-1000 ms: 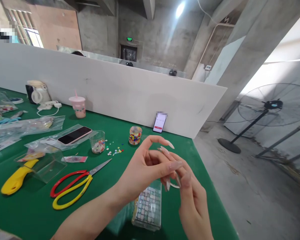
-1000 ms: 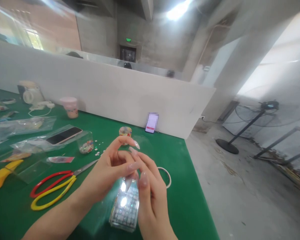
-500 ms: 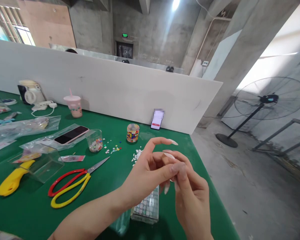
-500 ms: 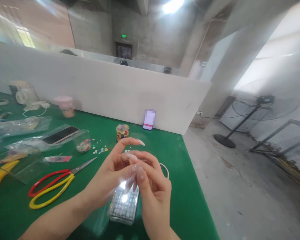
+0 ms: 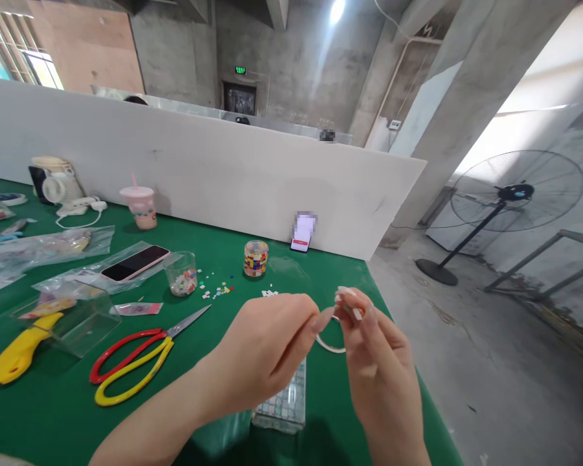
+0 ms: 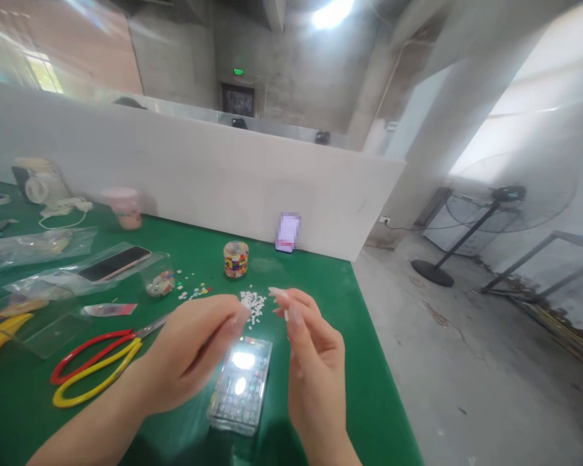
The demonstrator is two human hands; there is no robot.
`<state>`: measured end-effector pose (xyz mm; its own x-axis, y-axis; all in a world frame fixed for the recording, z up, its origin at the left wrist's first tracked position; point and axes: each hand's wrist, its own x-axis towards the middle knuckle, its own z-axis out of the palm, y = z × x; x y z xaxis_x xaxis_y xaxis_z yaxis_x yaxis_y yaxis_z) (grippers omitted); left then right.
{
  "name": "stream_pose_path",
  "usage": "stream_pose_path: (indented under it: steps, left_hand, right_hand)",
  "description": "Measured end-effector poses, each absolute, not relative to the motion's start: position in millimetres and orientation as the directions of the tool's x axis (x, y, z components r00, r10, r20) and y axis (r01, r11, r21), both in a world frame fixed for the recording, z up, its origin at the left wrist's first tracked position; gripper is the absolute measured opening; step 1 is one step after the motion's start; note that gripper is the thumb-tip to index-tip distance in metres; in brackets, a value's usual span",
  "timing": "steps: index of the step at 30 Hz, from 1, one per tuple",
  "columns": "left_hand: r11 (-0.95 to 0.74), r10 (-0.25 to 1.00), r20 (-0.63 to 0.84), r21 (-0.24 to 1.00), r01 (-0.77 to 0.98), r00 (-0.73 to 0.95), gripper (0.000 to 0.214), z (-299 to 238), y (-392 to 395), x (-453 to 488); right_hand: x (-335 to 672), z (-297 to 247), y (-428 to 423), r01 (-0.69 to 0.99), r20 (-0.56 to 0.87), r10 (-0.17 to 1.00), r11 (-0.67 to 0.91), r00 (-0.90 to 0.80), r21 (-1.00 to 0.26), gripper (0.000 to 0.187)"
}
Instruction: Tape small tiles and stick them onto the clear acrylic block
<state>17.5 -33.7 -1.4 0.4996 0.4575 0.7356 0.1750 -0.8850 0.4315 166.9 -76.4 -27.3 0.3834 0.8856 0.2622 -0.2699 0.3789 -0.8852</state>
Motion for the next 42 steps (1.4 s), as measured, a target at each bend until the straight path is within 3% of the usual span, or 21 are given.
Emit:
stream_pose_path:
  steps: [2, 5, 9, 18, 26, 31, 36, 39, 42]
  left_hand:
    - [-0.914, 0.405, 0.696, 0.328, 0.24, 0.593, 0.019, 3.7, -34.6, 12.5]
    - [-0.925, 0.379, 0.663, 0.27, 0.266, 0.646, 0.012, 6.2, -35.6, 10.6]
    - [-0.926, 0.375, 0.669, 0.243, 0.288, 0.641, 0.012, 5.2, -36.2, 12.4]
    - [-0.943, 0.275, 0.693, 0.058, 0.328, 0.667, 0.025, 5.0, -34.4, 18.4]
    - [-0.93, 0.194, 0.726, -0.078, 0.36, 0.66, 0.031, 2.3, -32.3, 17.5]
    - [-0.93, 0.177, 0.745, -0.088, 0.357, 0.643, 0.035, 2.9, -30.8, 18.2]
    - [-0.95, 0.214, 0.715, -0.008, 0.314, 0.665, 0.026, 7.0, -33.6, 17.0]
    - [-0.947, 0.19, 0.722, -0.045, 0.318, 0.665, 0.029, 7.4, -34.0, 15.8]
    - [-0.94, 0.153, 0.734, -0.098, 0.327, 0.661, 0.031, 4.6, -31.6, 15.7]
  right_hand:
    - [166.2, -26.1, -76.6, -0.343, 0.186, 0.927, 0.299, 0.325, -0.891, 0.017]
    - [161.9, -25.8, -77.5, -0.49, 0.097, 0.98, 0.172, 0.175, -0.854, 0.019]
    - [156.2, -25.7, -78.6, -0.588, 0.117, 0.993, 0.113, 0.032, -0.801, 0.019]
    - [159.0, -26.1, -78.0, -0.525, 0.01, 0.993, 0.072, 0.121, -0.848, 0.024]
    - [156.5, -27.4, -76.2, -0.527, -0.024, 0.994, 0.034, 0.104, -0.849, 0.027]
    - [155.6, -26.3, -77.4, -0.532, -0.009, 0.995, 0.046, 0.099, -0.845, 0.024]
    - [156.8, -26.8, -79.7, -0.595, 0.0, 0.998, 0.041, 0.069, -0.803, 0.019]
    - [155.9, -28.1, -80.5, -0.623, 0.031, 0.999, 0.032, 0.013, -0.782, 0.016]
    - [152.9, -28.0, -80.9, -0.637, -0.001, 0.998, 0.039, 0.062, -0.77, 0.018]
